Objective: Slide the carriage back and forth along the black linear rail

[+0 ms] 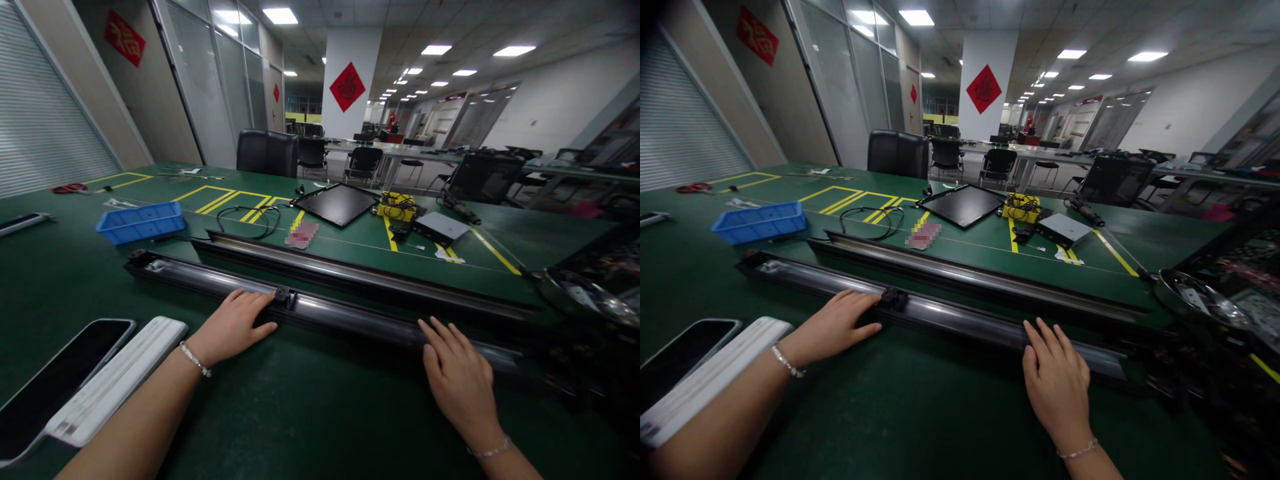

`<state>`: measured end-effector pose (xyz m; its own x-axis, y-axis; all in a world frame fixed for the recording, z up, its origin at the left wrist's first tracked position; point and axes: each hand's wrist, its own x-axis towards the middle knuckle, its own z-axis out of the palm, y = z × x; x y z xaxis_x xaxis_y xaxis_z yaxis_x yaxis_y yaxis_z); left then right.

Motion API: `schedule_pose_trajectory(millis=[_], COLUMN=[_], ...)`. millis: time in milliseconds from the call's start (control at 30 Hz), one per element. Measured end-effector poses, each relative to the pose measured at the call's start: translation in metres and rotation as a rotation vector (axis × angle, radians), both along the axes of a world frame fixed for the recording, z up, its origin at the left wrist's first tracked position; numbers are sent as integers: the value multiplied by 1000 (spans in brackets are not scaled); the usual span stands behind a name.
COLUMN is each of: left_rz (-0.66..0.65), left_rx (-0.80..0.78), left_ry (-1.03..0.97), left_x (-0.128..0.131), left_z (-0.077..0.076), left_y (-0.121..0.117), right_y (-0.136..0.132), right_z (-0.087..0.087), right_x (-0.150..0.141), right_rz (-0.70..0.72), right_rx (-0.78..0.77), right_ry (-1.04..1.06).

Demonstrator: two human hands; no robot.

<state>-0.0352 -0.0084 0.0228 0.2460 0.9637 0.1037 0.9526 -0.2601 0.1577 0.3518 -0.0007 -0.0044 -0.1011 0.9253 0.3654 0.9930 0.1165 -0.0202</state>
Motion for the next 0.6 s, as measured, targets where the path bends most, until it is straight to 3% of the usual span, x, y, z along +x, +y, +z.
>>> schedule_pose_trajectory(millis=[600], left_rz=[-13], left_rx=[-10], left_ry=[-11], left_x=[-1], left_z=[0], left_y=[0], right_y=[0], right_z=[-1], right_x=[1], right_rz=[6], right_rx=[-5], right_ry=[20])
